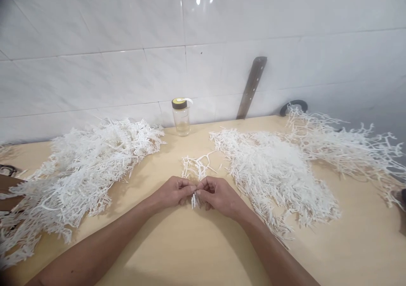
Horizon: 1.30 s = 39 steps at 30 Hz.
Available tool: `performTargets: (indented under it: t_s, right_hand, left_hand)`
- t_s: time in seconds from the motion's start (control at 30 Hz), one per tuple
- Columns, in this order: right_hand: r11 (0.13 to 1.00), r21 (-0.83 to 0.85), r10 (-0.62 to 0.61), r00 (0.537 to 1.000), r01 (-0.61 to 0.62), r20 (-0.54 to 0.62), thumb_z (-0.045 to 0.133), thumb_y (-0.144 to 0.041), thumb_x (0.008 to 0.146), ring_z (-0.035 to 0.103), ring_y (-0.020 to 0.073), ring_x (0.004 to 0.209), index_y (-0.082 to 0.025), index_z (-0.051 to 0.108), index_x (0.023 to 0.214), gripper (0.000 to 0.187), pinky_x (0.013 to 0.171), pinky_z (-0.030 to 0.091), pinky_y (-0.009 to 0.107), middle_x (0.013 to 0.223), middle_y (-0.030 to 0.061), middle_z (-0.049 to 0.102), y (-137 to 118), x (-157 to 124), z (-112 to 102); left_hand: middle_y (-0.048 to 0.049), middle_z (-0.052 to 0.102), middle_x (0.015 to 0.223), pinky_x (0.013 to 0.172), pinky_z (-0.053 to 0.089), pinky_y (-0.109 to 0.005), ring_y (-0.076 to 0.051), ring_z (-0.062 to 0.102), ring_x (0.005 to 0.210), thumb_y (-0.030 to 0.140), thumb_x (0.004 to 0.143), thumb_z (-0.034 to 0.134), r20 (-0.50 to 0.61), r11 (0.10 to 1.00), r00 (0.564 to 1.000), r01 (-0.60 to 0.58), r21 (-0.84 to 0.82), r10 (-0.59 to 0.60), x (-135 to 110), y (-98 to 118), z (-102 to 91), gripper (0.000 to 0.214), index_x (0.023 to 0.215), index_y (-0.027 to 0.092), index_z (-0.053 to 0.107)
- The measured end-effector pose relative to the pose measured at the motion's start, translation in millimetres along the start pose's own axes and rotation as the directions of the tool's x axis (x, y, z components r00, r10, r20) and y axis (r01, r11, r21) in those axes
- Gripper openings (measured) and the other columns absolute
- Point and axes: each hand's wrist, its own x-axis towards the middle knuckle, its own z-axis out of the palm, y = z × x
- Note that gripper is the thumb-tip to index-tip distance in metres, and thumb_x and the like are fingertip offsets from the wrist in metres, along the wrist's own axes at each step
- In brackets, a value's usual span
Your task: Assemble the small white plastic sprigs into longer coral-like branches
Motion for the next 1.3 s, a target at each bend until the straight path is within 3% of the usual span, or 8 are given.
performTargets:
  t_s: [0.17,0.3,0.53,0.73,0.87,1.1,1.3]
  right_hand:
    - [0.999,0.053,0.014,1.0,-0.014,-0.005,0.068,-0.042,0.084,0.058,0.0109,0.06,-0.016,0.065,0.092,0.027,0.06,0.052,0.027,0.072,-0.0009,0.062,-3,-2,3]
    - [0.997,0.08,0.003,0.999,0.0,-0.038,0.07,-0.043,0.083,0.059,0.0126,0.067,-0.016,0.065,0.094,0.03,0.061,0.053,0.027,0.079,0.0016,0.063,0,-1,7]
    - [0.998,0.039,-0.035,0.993,0.04,-0.116,0.068,-0.041,0.085,0.057,0.0118,0.061,-0.017,0.065,0.09,0.025,0.057,0.052,0.026,0.074,0.0005,0.062,5,1,10]
    - [0.998,0.007,-0.058,0.992,0.059,-0.108,0.066,-0.04,0.085,0.057,0.0115,0.061,-0.017,0.067,0.086,0.023,0.057,0.053,0.026,0.076,0.0014,0.064,0,0,11]
    - [0.998,-0.005,-0.062,0.992,0.062,-0.106,0.063,-0.043,0.088,0.059,0.0128,0.064,-0.018,0.066,0.094,0.026,0.056,0.055,0.027,0.082,0.0029,0.067,-2,-1,13]
    - [0.996,0.086,0.005,0.991,0.007,-0.137,0.064,-0.053,0.086,0.062,0.0167,0.07,-0.016,0.06,0.098,0.038,0.055,0.057,0.029,0.078,0.0037,0.064,1,2,23]
    - [0.979,0.192,0.107,0.982,-0.076,-0.158,0.069,-0.057,0.08,0.06,0.0131,0.057,-0.017,0.059,0.1,0.046,0.049,0.049,0.024,0.071,0.0011,0.064,1,5,25]
  left_hand:
    - [0.0038,0.053,0.048,0.038,0.024,-0.018,-0.006,0.04,0.04,0.045,0.076,0.07,0.006,0.984,0.995,0.101,-0.146,-0.102,2,-3,-2.4,0.037,0.093,0.013,0.073]
    - [0.0023,0.057,0.047,0.037,0.031,-0.018,-0.007,0.044,0.037,0.046,0.074,0.074,-0.064,0.973,0.993,0.088,-0.212,-0.104,4,-6,0.7,0.039,0.09,0.011,0.07]
    - [-0.0013,0.063,0.055,0.037,0.038,-0.018,-0.009,0.054,0.042,0.051,0.071,0.077,-0.027,0.963,0.994,0.098,-0.253,-0.109,4,-1,1.3,0.045,0.088,0.009,0.07]
    - [0.0011,0.061,0.054,0.039,0.036,-0.017,-0.007,0.053,0.042,0.039,0.066,0.085,0.01,0.916,0.992,0.123,-0.382,-0.129,5,-3,-5.0,0.044,0.095,0.01,0.069]
    - [0.0024,0.06,0.053,0.038,0.034,-0.016,-0.006,0.052,0.042,0.032,0.064,0.085,-0.005,0.884,0.991,0.119,-0.452,-0.136,7,-7,-7.7,0.041,0.094,0.011,0.066]
    - [0.0018,0.061,0.056,0.037,0.041,-0.019,-0.01,0.054,0.042,0.033,0.066,0.081,-0.162,0.928,0.984,0.003,-0.373,-0.069,7,-12,6.2,0.043,0.097,0.011,0.06]
    - [-0.0007,0.063,0.064,0.037,0.036,-0.018,-0.007,0.051,0.043,0.033,0.071,0.075,-0.352,0.95,0.935,-0.148,-0.275,0.044,5,-17,17.4,0.03,0.09,0.012,0.066]
